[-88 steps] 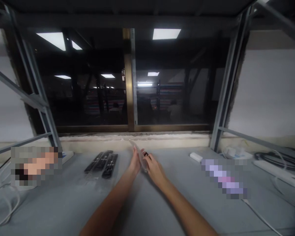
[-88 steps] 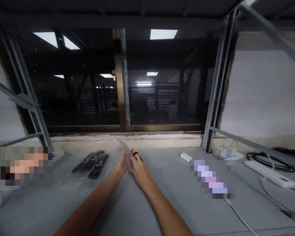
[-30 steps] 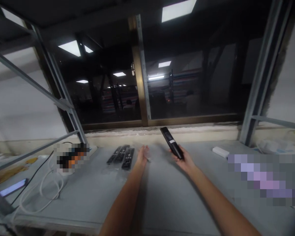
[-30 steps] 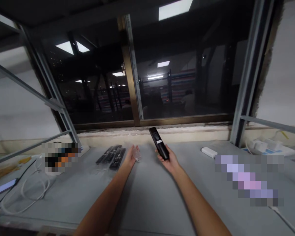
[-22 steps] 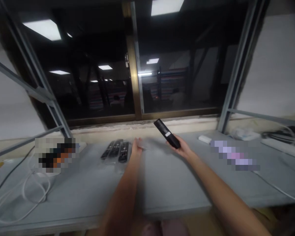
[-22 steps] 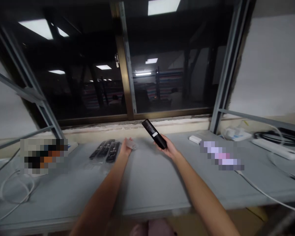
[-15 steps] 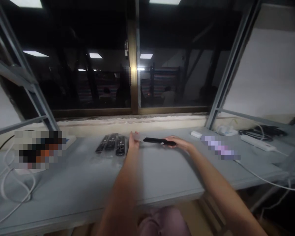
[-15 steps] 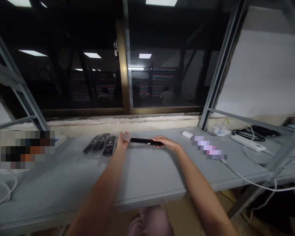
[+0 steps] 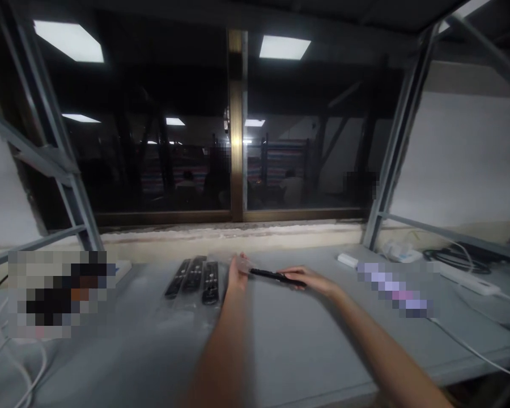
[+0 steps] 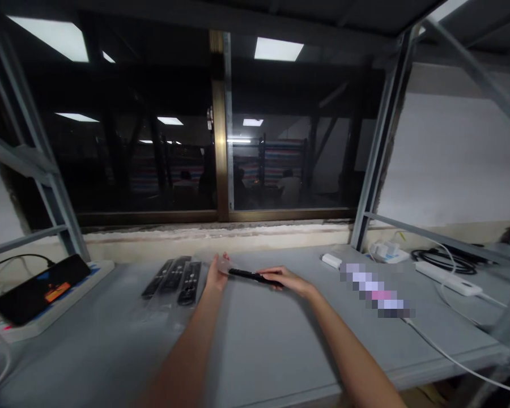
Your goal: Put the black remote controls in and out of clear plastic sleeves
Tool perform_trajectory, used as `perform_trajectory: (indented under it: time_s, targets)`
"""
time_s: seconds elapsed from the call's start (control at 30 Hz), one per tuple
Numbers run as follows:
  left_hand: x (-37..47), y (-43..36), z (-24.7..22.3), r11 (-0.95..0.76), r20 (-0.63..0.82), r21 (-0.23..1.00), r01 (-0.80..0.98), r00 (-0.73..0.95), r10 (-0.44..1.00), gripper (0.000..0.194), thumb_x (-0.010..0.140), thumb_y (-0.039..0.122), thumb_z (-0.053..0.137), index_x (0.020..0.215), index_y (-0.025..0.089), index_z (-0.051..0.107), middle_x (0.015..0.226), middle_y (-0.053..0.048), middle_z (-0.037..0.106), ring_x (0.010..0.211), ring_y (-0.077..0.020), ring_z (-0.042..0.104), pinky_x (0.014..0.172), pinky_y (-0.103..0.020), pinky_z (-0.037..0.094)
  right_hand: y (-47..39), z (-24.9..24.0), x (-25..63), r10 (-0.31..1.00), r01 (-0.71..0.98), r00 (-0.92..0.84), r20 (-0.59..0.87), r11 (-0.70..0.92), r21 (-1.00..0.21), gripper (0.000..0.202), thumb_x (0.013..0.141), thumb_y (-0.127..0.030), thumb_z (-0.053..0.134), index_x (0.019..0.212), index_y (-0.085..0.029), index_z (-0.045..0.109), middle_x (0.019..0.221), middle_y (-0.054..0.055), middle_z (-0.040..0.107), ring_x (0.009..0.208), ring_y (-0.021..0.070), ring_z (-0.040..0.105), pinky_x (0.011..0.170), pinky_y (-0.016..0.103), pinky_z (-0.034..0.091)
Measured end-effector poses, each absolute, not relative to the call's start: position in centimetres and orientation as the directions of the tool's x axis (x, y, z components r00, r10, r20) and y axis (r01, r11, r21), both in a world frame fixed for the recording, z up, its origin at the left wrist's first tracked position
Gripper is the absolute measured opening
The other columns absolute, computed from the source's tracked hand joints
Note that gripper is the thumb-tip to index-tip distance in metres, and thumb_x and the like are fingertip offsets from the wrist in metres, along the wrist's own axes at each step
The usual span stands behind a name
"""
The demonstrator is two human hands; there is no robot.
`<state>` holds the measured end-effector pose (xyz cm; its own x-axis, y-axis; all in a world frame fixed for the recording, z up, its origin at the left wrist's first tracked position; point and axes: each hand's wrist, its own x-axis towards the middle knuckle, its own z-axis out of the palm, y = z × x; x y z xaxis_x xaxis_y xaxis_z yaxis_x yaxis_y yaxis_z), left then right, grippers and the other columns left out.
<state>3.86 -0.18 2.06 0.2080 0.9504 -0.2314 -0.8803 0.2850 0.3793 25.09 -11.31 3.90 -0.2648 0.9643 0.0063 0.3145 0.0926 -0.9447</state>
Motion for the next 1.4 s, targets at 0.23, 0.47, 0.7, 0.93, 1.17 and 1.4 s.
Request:
perform_trajectory:
  time_s: [0.23,0.47,0.7,0.93,1.17,1.4]
  targets:
    - [3.1,0.3,2.3,0.255,-0.233,0.401,-0.880,0.171,0.957,0.015,0.092,0.020,0.046,0.090,0.013,0.060,0.066,-0.002,0.062,0.054,-0.0090,0.059,0.056,-0.018,0.052,-10.9,4.0,24.5,0.966,0.270,-0.257,0.041,0.112,-0.956,0.063,0.071,-0.058,0.067,0.119,-0.017,0.064,0.075,0.002,0.062,0.056,0.0080,0.045,0.052,0.021,0.031]
    - [2.1,0.1,2.7,0.174,-0.245,0.430,-0.886,0.070,0.967,0.014,0.091,0.018,0.047,0.083,0.015,0.057,0.072,-0.002,0.064,0.058,-0.0097,0.061,0.061,-0.022,0.052,-10.7,3.7,24.6,0.972,0.250,-0.228,0.056,0.114,-0.962,0.059,0.069,-0.049,0.073,0.119,-0.019,0.062,0.100,0.008,0.065,0.056,0.0084,0.056,0.043,0.019,0.033]
    - [2.3,0.0,2.6,0.167,-0.218,0.442,-0.881,0.075,0.973,0.014,0.088,0.012,0.050,0.076,0.015,0.058,0.074,-0.001,0.065,0.056,-0.0089,0.059,0.075,-0.030,0.053,-10.2,2.5,24.0,0.980,0.089,-0.180,0.088,0.105,-0.990,0.055,0.070,-0.046,0.074,0.115,-0.017,0.063,0.112,0.012,0.064,0.055,0.0089,0.060,0.043,0.019,0.037]
    - [2.1,0.3,2.5,0.159,-0.207,0.412,-0.897,0.077,0.975,0.015,0.087,0.010,0.049,0.074,0.016,0.056,0.070,0.000,0.063,0.056,-0.0085,0.059,0.077,-0.032,0.053,-10.5,2.2,24.7,0.925,0.020,-0.380,-0.018,-0.012,-1.000,0.058,0.073,-0.042,0.073,0.123,-0.017,0.057,0.114,0.012,0.062,0.062,0.0111,0.065,0.050,0.020,0.043]
    - [1.7,0.5,2.5,0.140,-0.201,0.386,-0.912,0.065,0.977,0.017,0.090,0.016,0.049,0.073,0.016,0.054,0.066,0.002,0.061,0.052,-0.0065,0.057,0.075,-0.028,0.055,-11.0,2.8,26.7,0.865,0.032,-0.497,-0.067,-0.059,-0.998,0.062,0.071,-0.046,0.075,0.123,-0.015,0.059,0.101,0.009,0.066,0.067,0.0126,0.065,0.054,0.020,0.044]
    - [2.6,0.6,2.6,0.158,-0.186,0.420,-0.894,0.086,0.979,0.016,0.090,0.019,0.050,0.075,0.015,0.055,0.068,0.001,0.062,0.052,-0.0059,0.057,0.076,-0.028,0.055,-10.7,2.6,26.4,0.896,-0.035,-0.444,-0.023,-0.043,-0.998,0.059,0.073,-0.043,0.073,0.124,-0.018,0.058,0.111,0.010,0.065,0.068,0.0132,0.066,0.057,0.022,0.048]
